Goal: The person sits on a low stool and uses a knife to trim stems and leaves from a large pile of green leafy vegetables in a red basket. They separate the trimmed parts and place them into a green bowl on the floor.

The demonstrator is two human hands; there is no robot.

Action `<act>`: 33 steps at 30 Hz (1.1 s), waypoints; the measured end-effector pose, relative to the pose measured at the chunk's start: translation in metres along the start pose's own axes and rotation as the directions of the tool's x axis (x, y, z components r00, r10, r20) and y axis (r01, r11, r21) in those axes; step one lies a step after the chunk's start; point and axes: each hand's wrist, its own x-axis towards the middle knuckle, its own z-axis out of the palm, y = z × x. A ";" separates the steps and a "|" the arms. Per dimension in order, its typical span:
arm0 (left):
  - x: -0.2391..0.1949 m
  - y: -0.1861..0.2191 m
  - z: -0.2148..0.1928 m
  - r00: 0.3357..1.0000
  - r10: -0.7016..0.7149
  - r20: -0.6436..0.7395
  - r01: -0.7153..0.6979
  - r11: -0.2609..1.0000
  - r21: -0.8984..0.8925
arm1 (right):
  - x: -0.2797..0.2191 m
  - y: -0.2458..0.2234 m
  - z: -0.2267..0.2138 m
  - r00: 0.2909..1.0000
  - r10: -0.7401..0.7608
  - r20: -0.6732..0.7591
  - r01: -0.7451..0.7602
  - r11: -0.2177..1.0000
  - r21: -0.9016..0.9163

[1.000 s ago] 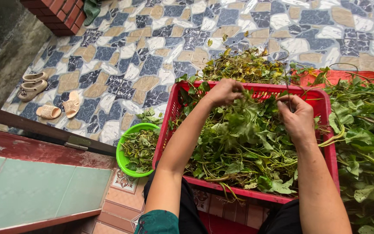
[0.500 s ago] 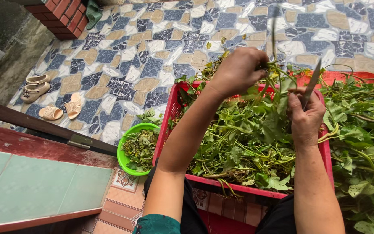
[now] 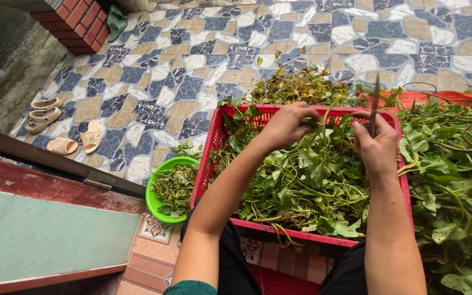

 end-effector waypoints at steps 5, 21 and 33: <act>-0.032 -0.024 0.002 0.998 -0.051 -0.022 0.044 0.967 -0.252 | 0.001 -0.008 -0.005 0.996 0.074 0.058 -0.073 0.997 -0.013; -0.066 -0.063 0.022 0.953 -0.286 0.098 0.299 0.941 -0.161 | 0.000 0.015 0.000 0.980 -0.104 0.172 0.199 0.407 -0.891; -0.063 -0.032 0.035 0.972 -0.188 0.140 0.234 0.809 -0.539 | -0.004 0.018 0.015 0.973 -0.087 0.213 0.230 0.423 -0.876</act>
